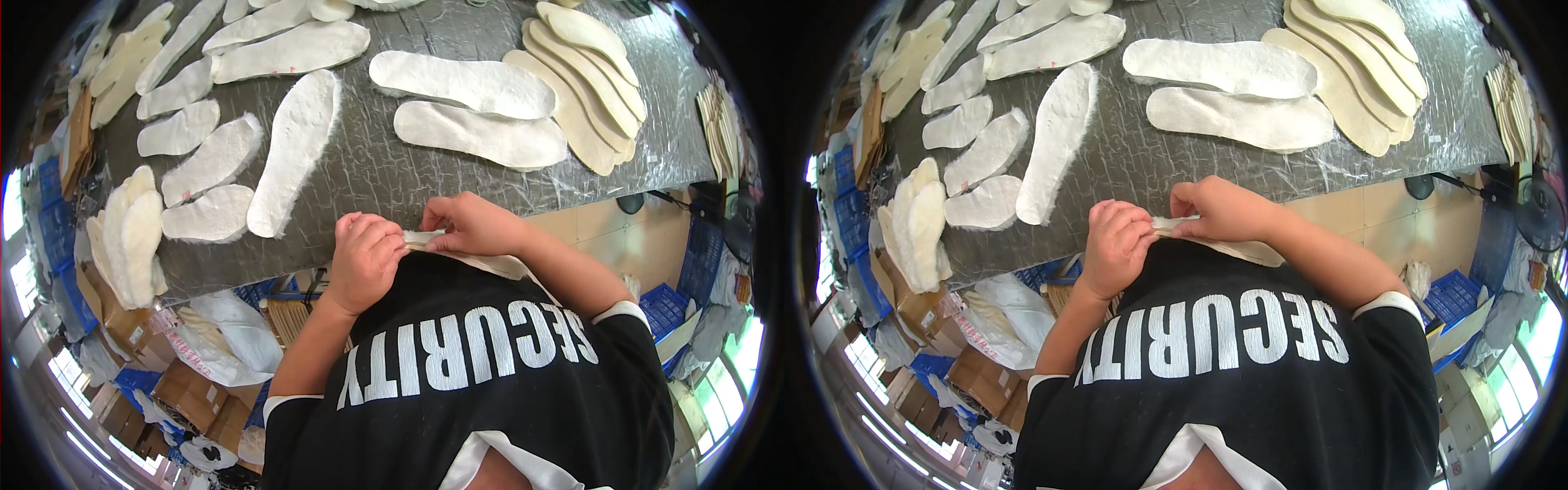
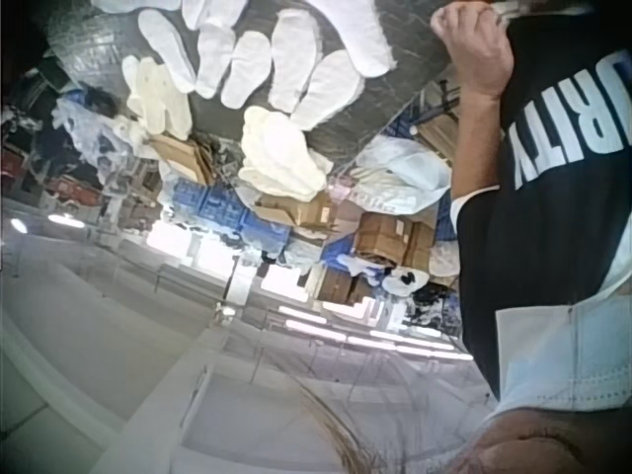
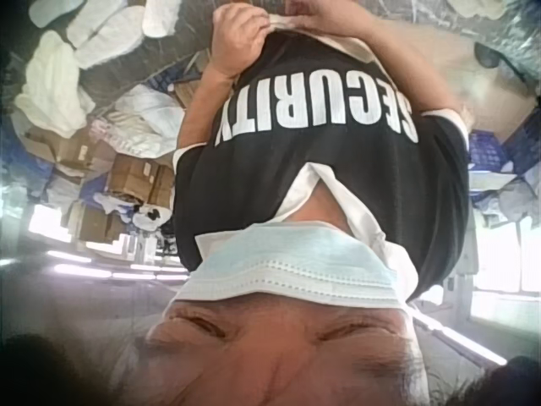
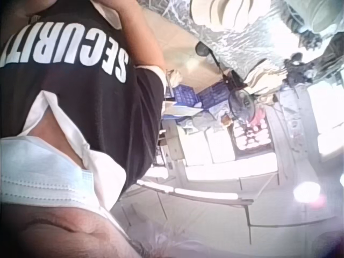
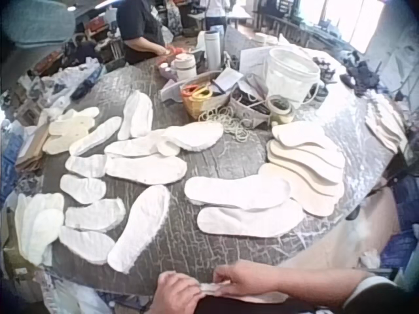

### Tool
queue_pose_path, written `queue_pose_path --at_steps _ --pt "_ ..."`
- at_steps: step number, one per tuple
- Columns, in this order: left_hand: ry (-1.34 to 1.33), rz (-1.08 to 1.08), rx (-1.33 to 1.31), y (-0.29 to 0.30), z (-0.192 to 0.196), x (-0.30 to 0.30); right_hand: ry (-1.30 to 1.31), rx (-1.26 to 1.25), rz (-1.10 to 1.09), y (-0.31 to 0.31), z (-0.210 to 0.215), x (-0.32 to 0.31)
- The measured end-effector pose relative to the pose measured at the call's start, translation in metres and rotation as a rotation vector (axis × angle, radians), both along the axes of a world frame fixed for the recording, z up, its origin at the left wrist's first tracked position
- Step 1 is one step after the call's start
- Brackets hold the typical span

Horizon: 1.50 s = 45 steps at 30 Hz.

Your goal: Picking up and matching different layers of shoe insoles at a workstation.

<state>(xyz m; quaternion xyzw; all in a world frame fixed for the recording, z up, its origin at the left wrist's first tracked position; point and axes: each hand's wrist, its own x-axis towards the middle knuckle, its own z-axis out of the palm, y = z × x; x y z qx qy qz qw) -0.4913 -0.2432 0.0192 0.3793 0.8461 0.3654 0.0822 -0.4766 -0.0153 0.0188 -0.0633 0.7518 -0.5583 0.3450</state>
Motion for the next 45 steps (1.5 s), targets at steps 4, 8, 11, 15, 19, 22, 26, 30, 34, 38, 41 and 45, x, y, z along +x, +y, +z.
queue_pose_path --at_steps 4,8,11,15,19,22,26,30,34,38,41,45 --pt "0.006 -0.018 0.0 -0.001 -0.002 0.003 0.056 0.01 0.106 0.001 -0.013 0.0" --pt "0.014 -0.058 0.001 -0.005 -0.006 0.006 -0.088 0.003 0.129 -0.002 -0.01 -0.002" --pt "-0.028 -0.091 0.011 -0.001 -0.002 0.007 0.108 0.121 0.146 -0.006 -0.019 0.007" --pt "-0.049 -0.053 0.014 -0.003 -0.006 0.01 0.261 0.123 0.098 -0.011 -0.018 0.014" --pt "-0.071 0.01 0.01 -0.003 -0.005 0.012 0.186 0.015 0.12 -0.009 -0.013 0.013" --pt "-0.08 0.033 0.001 -0.003 -0.004 0.012 0.245 -0.037 0.113 -0.01 -0.016 0.017" --pt "-0.11 0.069 -0.021 -0.004 -0.006 0.012 0.266 -0.022 0.131 -0.012 -0.005 0.016" --pt "-0.17 0.07 0.026 -0.006 -0.009 0.013 0.296 0.187 0.229 -0.015 0.002 0.015" --pt "-0.349 0.203 0.028 -0.01 0.001 0.007 0.314 0.261 0.246 -0.015 0.005 0.016" --pt "-0.312 0.087 -0.033 -0.021 0.0 -0.001 0.338 0.242 0.24 -0.016 0.005 0.018" --pt "-0.255 -0.007 -0.058 -0.021 0.001 -0.004 0.366 0.25 0.252 -0.017 0.004 0.017" --pt "-0.27 -0.053 -0.075 -0.023 -0.002 -0.005 0.357 0.241 0.258 -0.017 0.005 0.015"
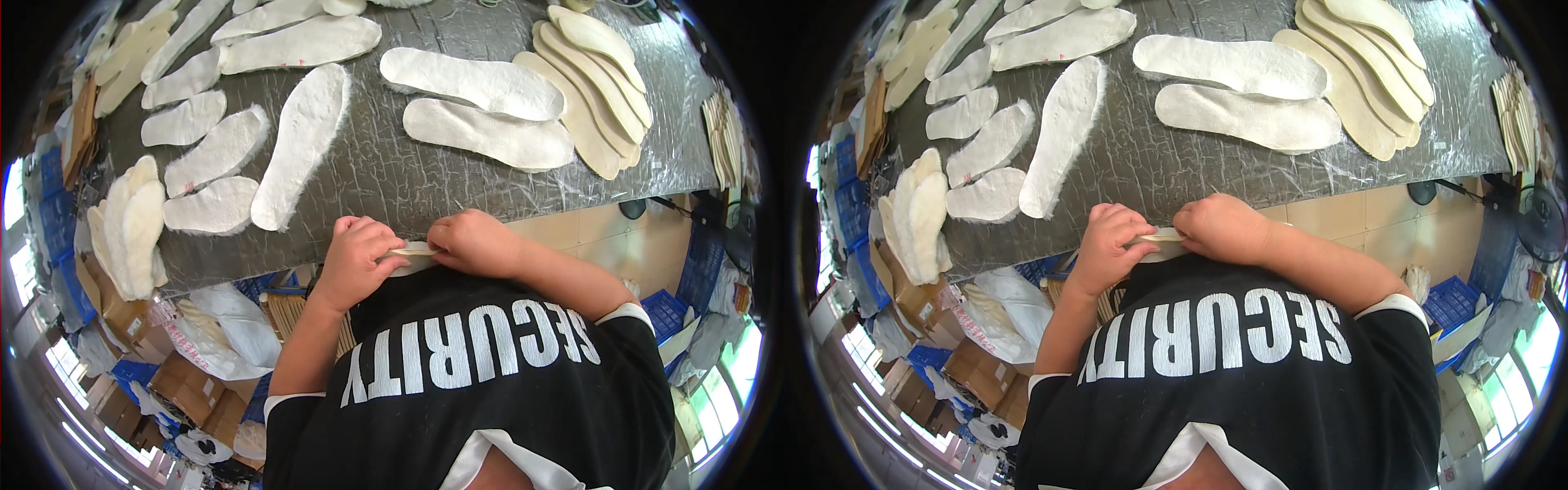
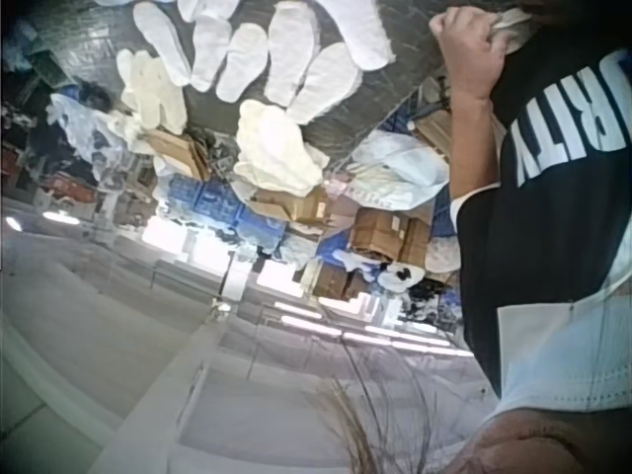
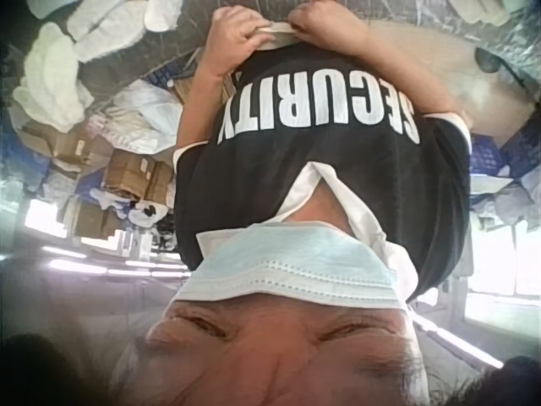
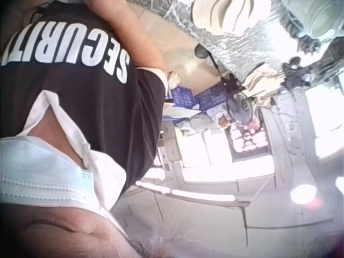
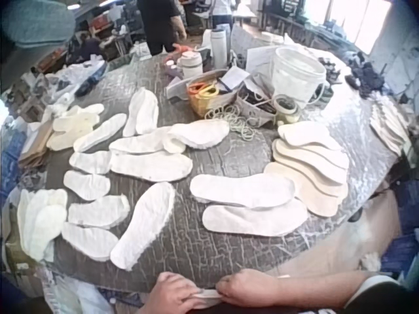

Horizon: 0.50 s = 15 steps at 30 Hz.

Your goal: Picking up and matching different layers of shoe insoles at a workstation.

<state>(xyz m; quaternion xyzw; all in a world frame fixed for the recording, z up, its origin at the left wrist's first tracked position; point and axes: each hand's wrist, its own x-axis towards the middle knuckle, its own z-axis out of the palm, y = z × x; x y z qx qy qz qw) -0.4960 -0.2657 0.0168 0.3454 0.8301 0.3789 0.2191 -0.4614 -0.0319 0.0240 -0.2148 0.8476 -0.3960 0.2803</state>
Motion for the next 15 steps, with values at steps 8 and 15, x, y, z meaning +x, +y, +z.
queue_pose_path --at_steps 8,15 --pt "-0.14 0.084 0.014 -0.009 -0.003 0.0 0.004 0.011 0.035 0.0 0.004 -0.006" --pt "-0.22 0.105 0.05 -0.014 -0.013 0.006 -0.101 0.012 0.097 -0.007 0.005 -0.021"
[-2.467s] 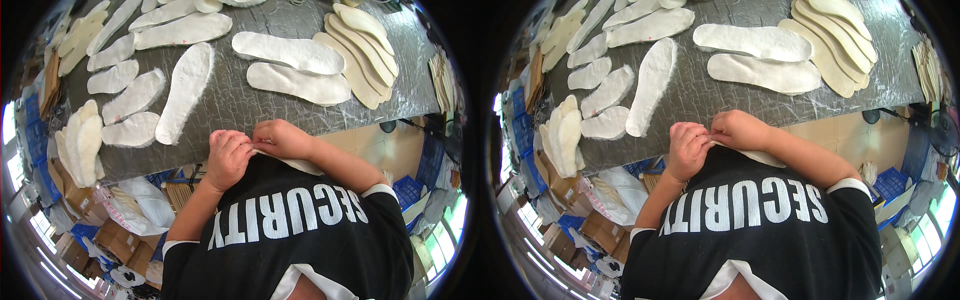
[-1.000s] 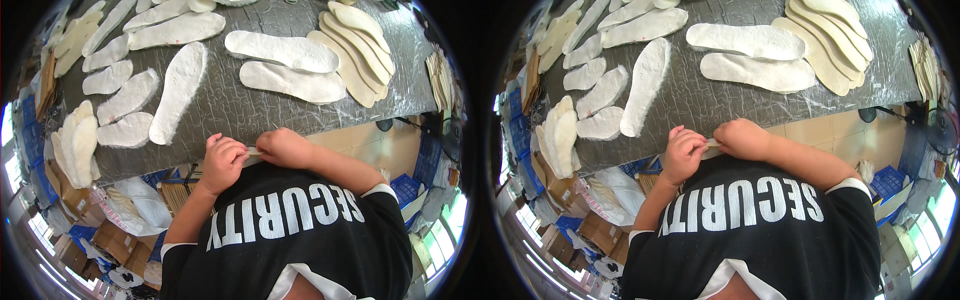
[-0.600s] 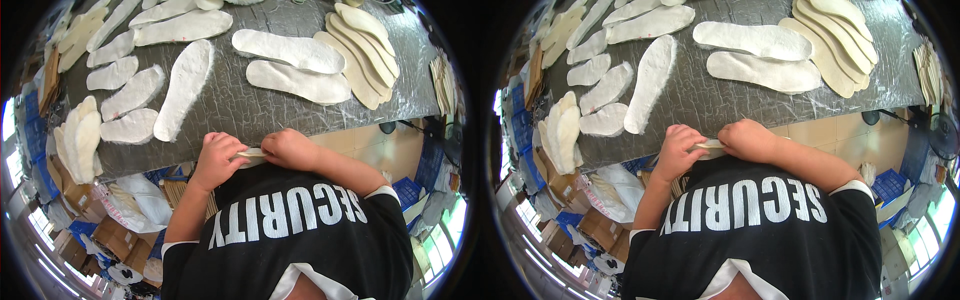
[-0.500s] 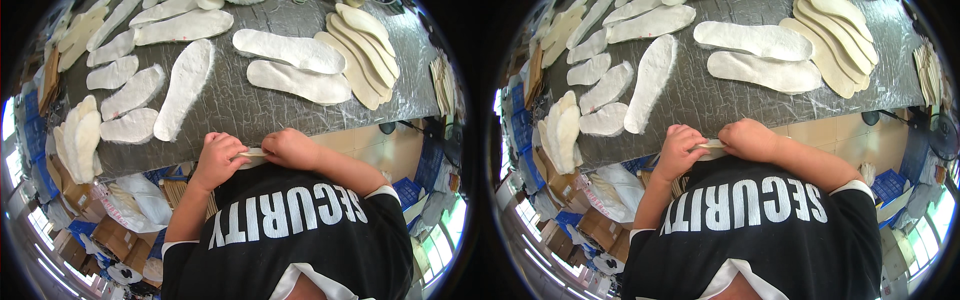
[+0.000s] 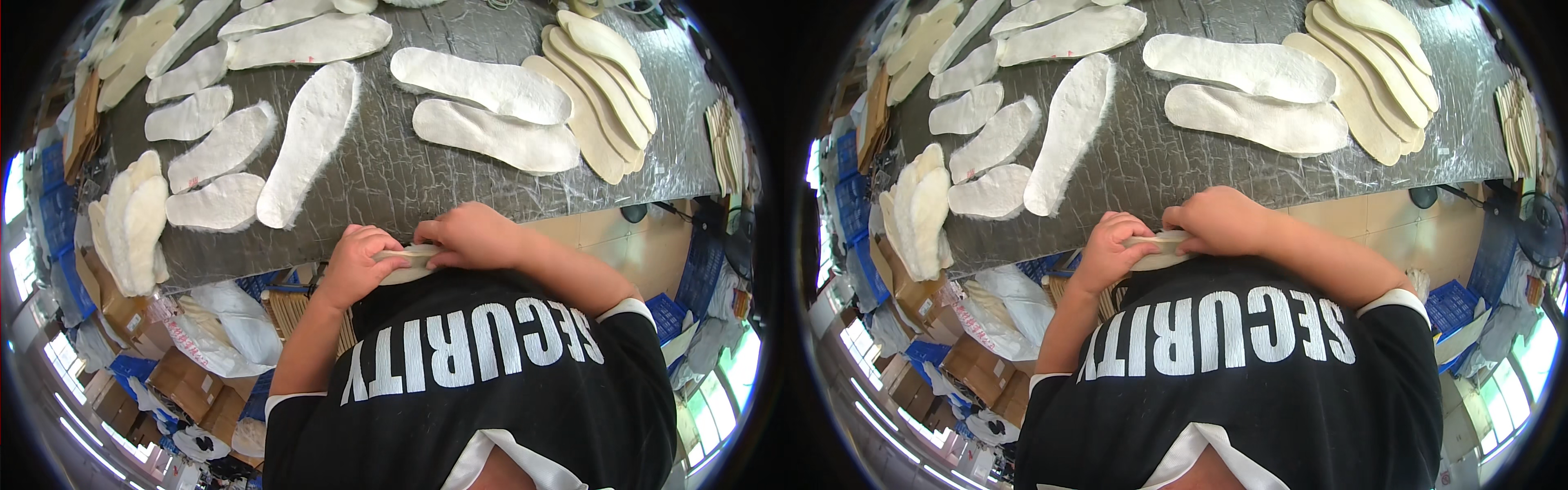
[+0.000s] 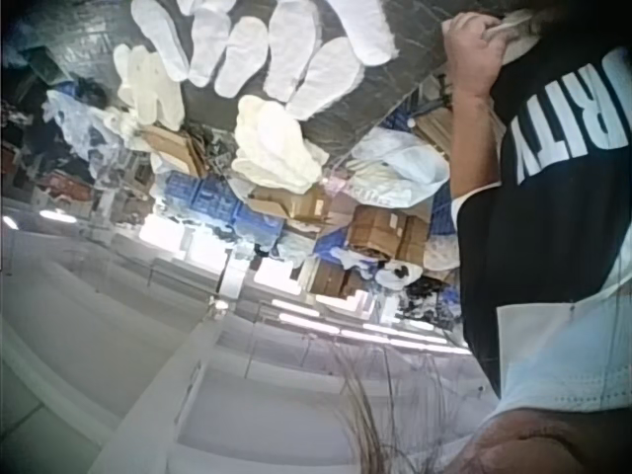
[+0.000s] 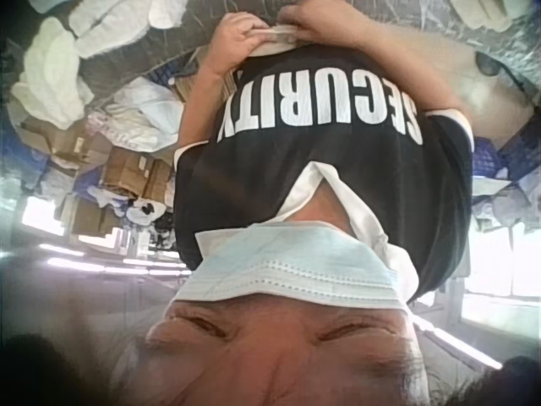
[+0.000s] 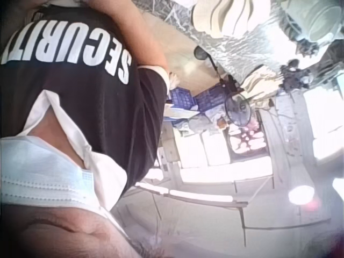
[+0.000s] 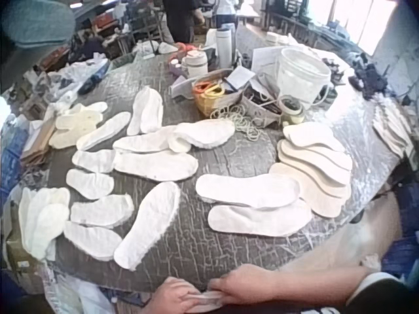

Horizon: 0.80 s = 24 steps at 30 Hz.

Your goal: Picking up and matching different layers of shoe insoles at a workstation.

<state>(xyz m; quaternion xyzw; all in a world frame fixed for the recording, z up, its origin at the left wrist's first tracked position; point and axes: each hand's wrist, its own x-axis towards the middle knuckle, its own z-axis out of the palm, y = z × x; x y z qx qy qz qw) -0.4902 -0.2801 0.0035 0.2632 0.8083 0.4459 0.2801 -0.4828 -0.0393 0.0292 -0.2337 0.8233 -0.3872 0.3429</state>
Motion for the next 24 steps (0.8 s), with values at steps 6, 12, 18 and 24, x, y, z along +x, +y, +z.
queue_pose_path --at_steps 6,12,18,24 --pt "-0.366 0.205 0.036 0.001 -0.001 0.001 0.125 0.157 0.152 -0.016 -0.01 -0.021" --pt "-0.086 0.358 -0.107 -0.012 -0.012 -0.018 0.238 0.33 0.162 -0.041 -0.022 -0.056" --pt "0.586 0.005 -0.483 0.001 -0.013 -0.005 0.662 0.301 0.085 -0.03 -0.036 -0.028" --pt "0.466 -0.051 -0.47 0.008 -0.041 -0.001 0.67 0.351 0.118 -0.018 -0.058 -0.025"
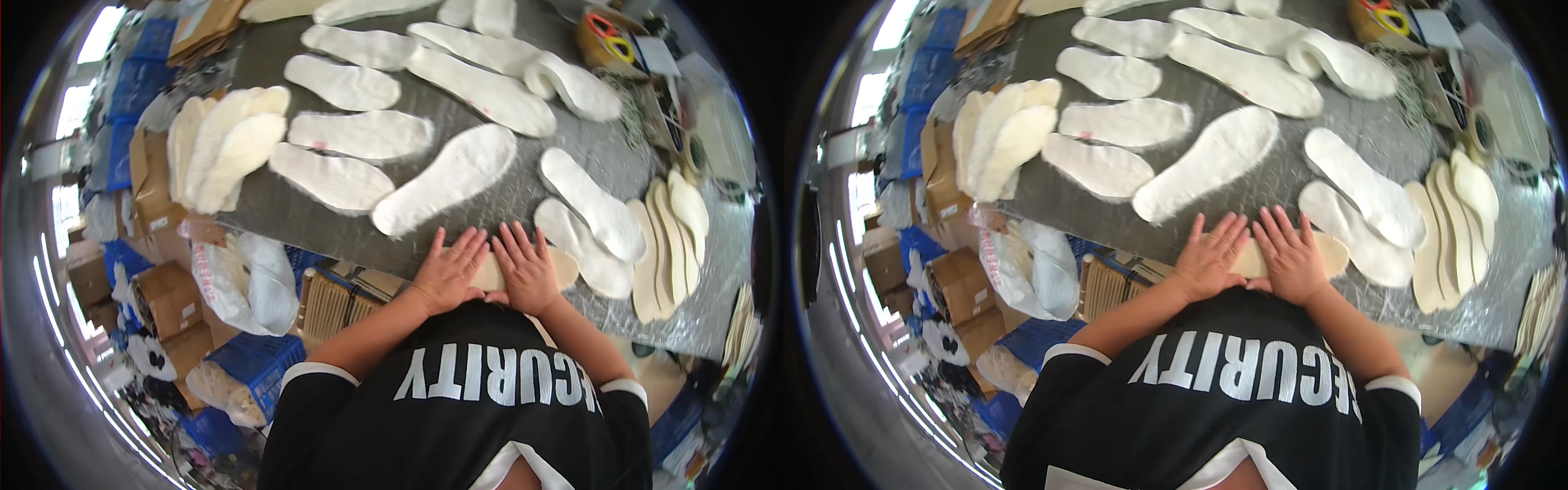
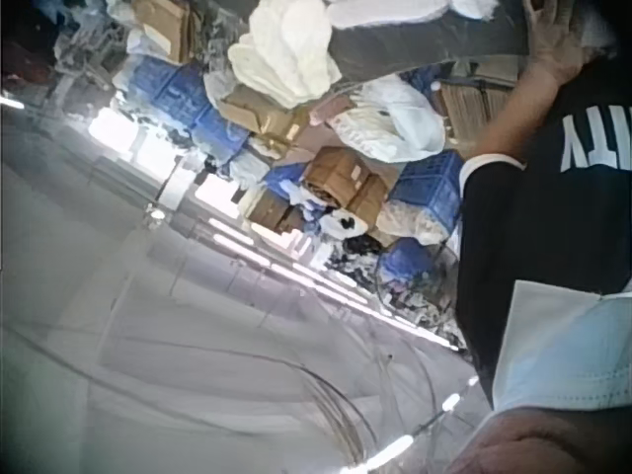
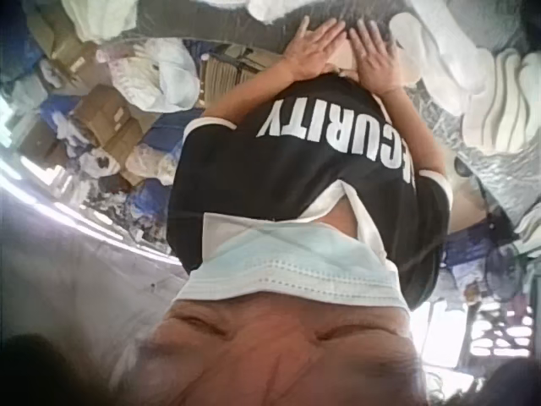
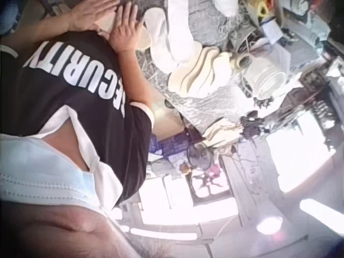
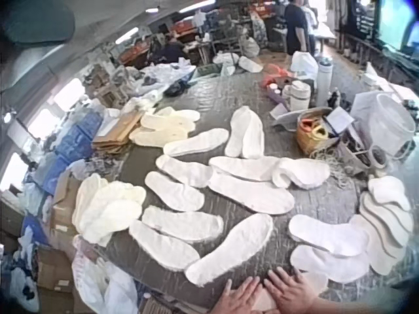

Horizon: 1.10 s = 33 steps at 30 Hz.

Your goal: Picking up and matching different layers of shoe insoles at a workstation.

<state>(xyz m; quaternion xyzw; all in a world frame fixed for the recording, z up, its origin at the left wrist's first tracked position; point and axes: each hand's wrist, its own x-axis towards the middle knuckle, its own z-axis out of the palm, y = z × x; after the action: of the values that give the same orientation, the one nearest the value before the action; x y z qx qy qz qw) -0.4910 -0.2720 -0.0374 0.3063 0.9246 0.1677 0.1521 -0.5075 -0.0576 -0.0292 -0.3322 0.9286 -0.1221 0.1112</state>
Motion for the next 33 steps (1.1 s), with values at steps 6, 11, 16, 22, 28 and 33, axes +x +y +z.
queue_pose_path --at_steps 6,11,16,22,28,33 --pt "-0.031 -0.019 0.057 0.0 -0.001 -0.001 -0.039 0.027 0.056 0.001 -0.001 -0.004" --pt "-0.005 -0.016 -0.002 0.003 -0.01 -0.001 -0.065 0.048 0.066 0.003 -0.007 -0.007" --pt "-0.016 -0.02 -0.002 0.005 0.0 -0.008 -0.039 0.129 0.059 -0.002 0.0 -0.01" --pt "0.044 -0.081 -0.072 0.0 0.004 -0.006 0.007 -0.339 0.014 0.013 -0.017 -0.001" --pt "0.179 0.019 0.059 -0.04 0.065 0.012 0.126 -0.47 -0.096 0.046 -0.014 0.031" --pt "0.651 0.389 0.116 -0.157 0.157 -0.038 0.142 -0.431 -0.266 0.062 -0.027 0.051"
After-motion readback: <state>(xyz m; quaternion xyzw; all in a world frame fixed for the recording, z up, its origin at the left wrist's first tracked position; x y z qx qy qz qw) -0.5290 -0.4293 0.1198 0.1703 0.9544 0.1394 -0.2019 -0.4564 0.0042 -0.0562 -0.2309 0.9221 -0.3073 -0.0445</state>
